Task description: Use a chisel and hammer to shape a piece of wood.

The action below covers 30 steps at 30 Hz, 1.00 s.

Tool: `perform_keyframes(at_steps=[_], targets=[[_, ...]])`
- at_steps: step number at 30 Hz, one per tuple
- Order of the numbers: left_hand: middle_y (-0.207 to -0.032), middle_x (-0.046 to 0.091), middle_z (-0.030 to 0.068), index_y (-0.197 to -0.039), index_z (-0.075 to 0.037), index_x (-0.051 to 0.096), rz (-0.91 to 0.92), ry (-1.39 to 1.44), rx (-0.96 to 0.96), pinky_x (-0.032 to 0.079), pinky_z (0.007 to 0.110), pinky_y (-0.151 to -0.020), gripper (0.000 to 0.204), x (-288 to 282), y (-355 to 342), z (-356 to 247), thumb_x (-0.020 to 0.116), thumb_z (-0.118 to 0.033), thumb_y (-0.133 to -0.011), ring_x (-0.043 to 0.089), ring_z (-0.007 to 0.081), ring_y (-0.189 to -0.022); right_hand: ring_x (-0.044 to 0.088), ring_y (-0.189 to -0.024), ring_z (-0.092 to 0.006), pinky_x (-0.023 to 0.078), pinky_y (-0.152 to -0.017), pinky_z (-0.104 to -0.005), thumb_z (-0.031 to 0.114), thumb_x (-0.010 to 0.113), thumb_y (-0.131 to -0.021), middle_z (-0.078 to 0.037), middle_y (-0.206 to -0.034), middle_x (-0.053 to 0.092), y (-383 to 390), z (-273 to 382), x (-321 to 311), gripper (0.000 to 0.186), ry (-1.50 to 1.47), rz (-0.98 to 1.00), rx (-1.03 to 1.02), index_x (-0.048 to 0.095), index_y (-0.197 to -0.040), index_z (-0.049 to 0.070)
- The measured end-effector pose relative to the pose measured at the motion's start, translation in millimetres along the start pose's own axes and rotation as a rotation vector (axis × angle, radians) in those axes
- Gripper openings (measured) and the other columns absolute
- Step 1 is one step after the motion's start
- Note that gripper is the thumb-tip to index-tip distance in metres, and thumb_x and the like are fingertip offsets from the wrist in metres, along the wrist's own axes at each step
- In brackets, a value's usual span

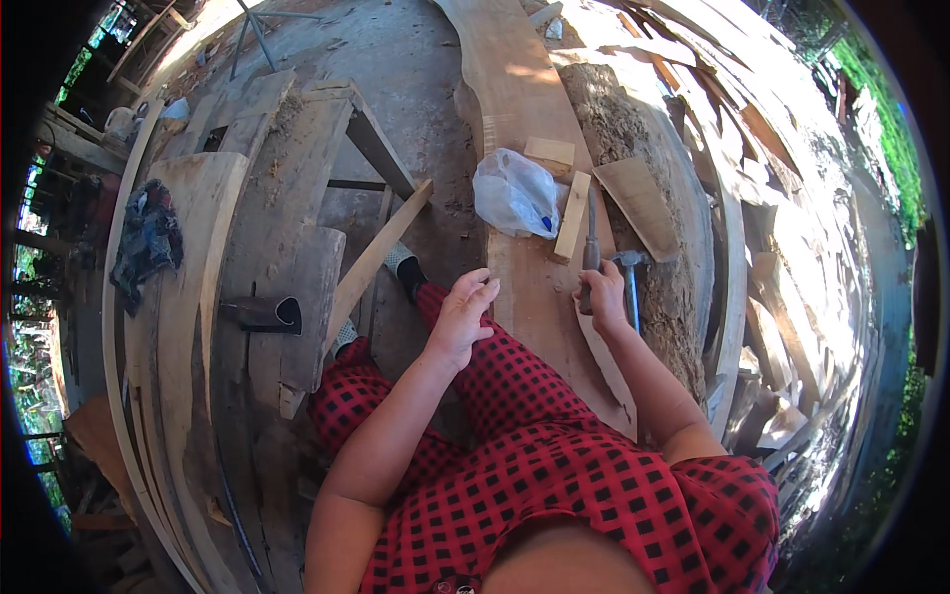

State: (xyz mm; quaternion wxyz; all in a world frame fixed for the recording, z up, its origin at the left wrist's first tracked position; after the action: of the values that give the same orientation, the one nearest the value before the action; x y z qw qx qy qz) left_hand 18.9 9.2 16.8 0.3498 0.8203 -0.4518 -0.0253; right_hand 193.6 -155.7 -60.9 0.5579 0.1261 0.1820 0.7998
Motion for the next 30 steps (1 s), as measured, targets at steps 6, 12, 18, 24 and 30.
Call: perform_keyframes(at_steps=[6,12,18,24,30], targets=[[-0.137,0.036,0.0147,-0.134,-0.01,0.036,0.027,-0.029,0.045,0.037,0.051,-0.093,0.054,-10.1,5.3,-0.3,0.052,-0.036,-0.09,0.034,0.0339,-0.123,0.057,-0.058,-0.0193,0.046,-0.051,-0.031,0.009,0.059,-0.073,-0.007,-0.069,0.053,-52.0,-17.8,-16.9,0.025,0.177,-0.053,0.072,0.055,-0.094,-0.003],[-0.128,0.042,0.0116,-0.128,-0.01,0.043,0.009,-0.014,0.062,0.04,0.045,-0.09,0.049,-12.2,11.0,-4.9,0.055,-0.035,-0.088,0.039,0.0299,-0.117,0.058,-0.087,-0.0355,0.047,-0.079,-0.0444,0.011,0.056,-0.072,-0.017,-0.087,0.06,-124.6,-36.6,4.0,0.031,1.068,-0.088,-0.259,0.054,-0.101,0.0],[-0.121,0.048,0.0083,-0.125,-0.01,0.047,0.038,-0.017,0.073,0.041,0.04,-0.086,0.045,-11.8,14.2,-10.0,0.055,-0.034,-0.088,0.043,0.0235,-0.111,0.048,-0.109,-0.0394,0.043,-0.09,-0.0449,0.019,0.056,-0.076,-0.017,-0.122,0.046,-121.5,-16.5,7.5,0.045,1.227,-0.101,-0.246,0.047,-0.119,0.01],[-0.114,0.053,0.0078,-0.121,-0.008,0.051,0.158,-0.305,0.297,0.043,0.034,-0.084,0.043,-0.6,8.6,-1.9,0.056,-0.035,-0.087,0.051,0.0174,-0.102,0.05,-0.103,-0.0378,0.043,-0.088,-0.0447,0.021,0.06,-0.076,-0.017,-0.115,0.05,-94.7,-10.4,9.7,0.046,1.063,-0.203,-0.593,0.048,-0.12,0.012],[-0.115,0.054,0.0122,-0.12,-0.006,0.051,0.204,-0.908,0.761,0.04,0.039,-0.094,0.047,30.0,34.9,7.7,0.055,-0.04,-0.087,0.051,0.0298,-0.111,0.051,-0.091,-0.029,0.041,-0.074,-0.0419,0.022,0.06,-0.077,-0.006,-0.086,0.058,-11.5,-20.3,100.6,0.016,0.929,0.309,-1.187,0.059,-0.072,0.008]])
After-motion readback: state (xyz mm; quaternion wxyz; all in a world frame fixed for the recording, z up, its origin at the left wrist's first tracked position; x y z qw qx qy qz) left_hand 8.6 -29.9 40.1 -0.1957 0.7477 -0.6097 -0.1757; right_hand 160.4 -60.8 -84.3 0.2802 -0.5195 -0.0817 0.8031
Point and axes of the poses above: each hand's wrist, its own y-axis away from the middle knuckle, its own x-axis out of the palm, z = x × y, the point moved 1 cm from there along -y, towards the middle knuckle
